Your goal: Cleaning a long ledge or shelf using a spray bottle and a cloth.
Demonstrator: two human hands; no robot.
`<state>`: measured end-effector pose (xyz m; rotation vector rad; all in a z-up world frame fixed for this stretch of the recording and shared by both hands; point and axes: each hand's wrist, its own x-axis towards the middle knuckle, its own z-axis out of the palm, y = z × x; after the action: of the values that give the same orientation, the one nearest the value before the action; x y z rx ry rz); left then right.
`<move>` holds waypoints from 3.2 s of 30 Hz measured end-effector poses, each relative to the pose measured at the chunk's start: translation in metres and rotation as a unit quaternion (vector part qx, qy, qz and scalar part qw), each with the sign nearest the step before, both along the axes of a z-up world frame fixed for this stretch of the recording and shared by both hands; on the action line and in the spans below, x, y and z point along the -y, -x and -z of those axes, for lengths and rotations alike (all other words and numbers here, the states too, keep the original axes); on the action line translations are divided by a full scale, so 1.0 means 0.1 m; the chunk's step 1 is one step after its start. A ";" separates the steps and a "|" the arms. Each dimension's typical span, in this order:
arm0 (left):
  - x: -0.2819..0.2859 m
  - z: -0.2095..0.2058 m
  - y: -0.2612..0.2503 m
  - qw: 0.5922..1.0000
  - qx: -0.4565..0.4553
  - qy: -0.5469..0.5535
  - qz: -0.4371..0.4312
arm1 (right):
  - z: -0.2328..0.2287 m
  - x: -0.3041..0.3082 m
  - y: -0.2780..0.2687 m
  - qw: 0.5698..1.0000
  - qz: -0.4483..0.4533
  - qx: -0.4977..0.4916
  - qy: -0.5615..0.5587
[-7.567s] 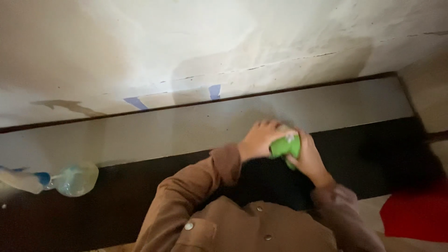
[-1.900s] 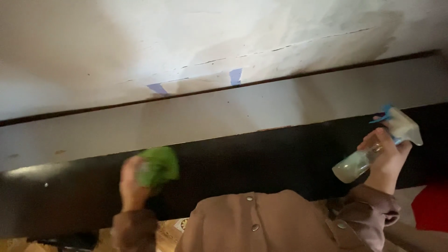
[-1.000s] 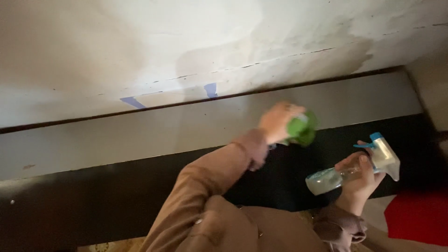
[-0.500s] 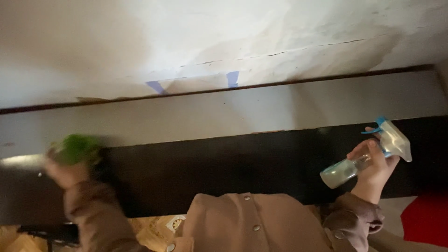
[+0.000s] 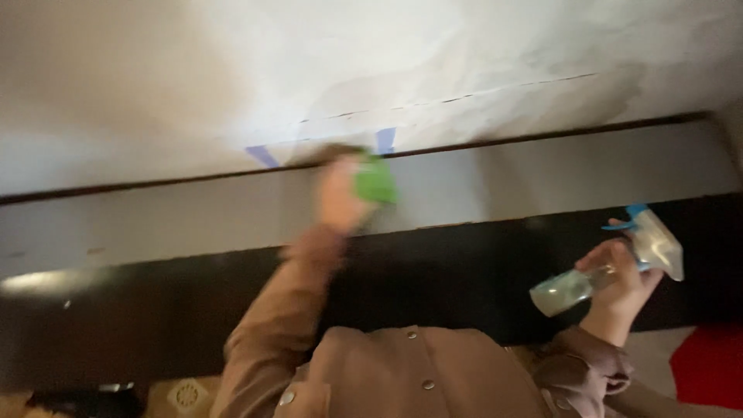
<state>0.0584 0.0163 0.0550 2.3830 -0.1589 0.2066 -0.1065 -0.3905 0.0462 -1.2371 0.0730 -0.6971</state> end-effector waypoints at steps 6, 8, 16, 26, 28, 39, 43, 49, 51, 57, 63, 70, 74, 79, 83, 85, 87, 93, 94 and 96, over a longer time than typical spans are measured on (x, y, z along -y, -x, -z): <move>2.52 0.58 -0.05 0.940 0.049 0.101 0.322 | 0.05 0.05 0.11 0.999 0.035 0.004 -0.002; 3.00 0.54 0.04 0.942 0.057 0.038 0.329 | 0.13 0.10 0.14 0.999 0.036 0.009 -0.010; 2.58 0.52 -0.28 0.951 0.001 0.011 0.308 | 0.07 0.17 0.11 0.998 0.026 -0.021 -0.058; -1.01 0.34 0.09 0.990 0.106 -0.057 -0.068 | -0.01 0.07 -0.03 0.999 0.010 -0.040 -0.016; -1.91 0.45 0.34 0.981 0.036 -0.092 -0.170 | 0.02 0.07 -0.05 0.999 0.005 -0.041 -0.008; -3.02 0.71 0.95 0.902 0.034 -0.195 -0.385 | -0.20 -0.63 -0.14 0.996 -0.060 -0.065 0.006; -2.08 0.59 0.67 0.967 0.023 -0.138 -0.212 | 0.06 -0.82 -0.16 0.980 -0.141 -0.136 0.028; -0.11 0.38 0.39 0.986 0.084 0.034 0.143 | 0.15 -1.23 -0.22 0.925 -0.329 -0.182 0.060; 0.39 0.47 0.30 0.962 0.060 0.094 0.248 | 0.02 -1.43 -0.19 0.909 -0.371 -0.178 0.057; 0.87 1.02 0.02 0.844 0.091 0.241 0.471 | -0.48 -1.80 -0.21 0.915 -0.325 -0.193 0.141; 0.04 0.55 0.36 0.732 -0.212 0.419 0.494 | -0.39 -2.17 -0.43 0.843 -0.088 -0.101 0.520; -0.39 0.78 0.97 0.831 -0.125 0.390 0.375 | -0.39 -2.73 -0.60 0.816 -0.153 -0.139 0.539; -0.87 0.74 1.01 0.829 -0.245 0.462 0.198 | -0.61 -2.45 -0.67 0.758 -0.117 -0.132 0.628; -1.40 0.99 1.10 0.774 -0.186 0.599 0.090 | -0.34 -2.10 -0.86 0.570 -0.089 -0.446 0.684; -1.66 0.59 1.12 0.888 -0.049 0.458 -0.023 | 0.00 -1.83 -0.74 0.590 0.039 -0.448 0.670; -1.81 0.60 1.14 0.889 -0.035 0.454 -0.047 | 0.08 -1.68 -0.75 0.613 0.046 -0.473 0.631; -1.92 0.74 1.17 0.887 -0.022 0.456 -0.069 | 0.04 -1.63 -0.80 0.630 0.054 -0.498 0.594; -2.01 0.86 1.11 0.738 -0.082 0.663 -0.096 | 0.29 -2.06 -0.94 0.623 0.054 -0.445 0.641; -1.86 0.47 1.09 0.850 -0.058 0.513 -0.103 | 0.30 -2.20 -0.92 0.669 0.019 -0.345 0.658; -1.69 0.07 1.04 0.931 -0.034 0.348 -0.106 | 0.46 -2.50 -0.86 0.704 -0.014 -0.241 0.668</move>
<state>-0.0454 0.1856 0.0476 1.6890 0.1833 0.2346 -0.0204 -0.1401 -0.0001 -2.8233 -0.0436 -0.2861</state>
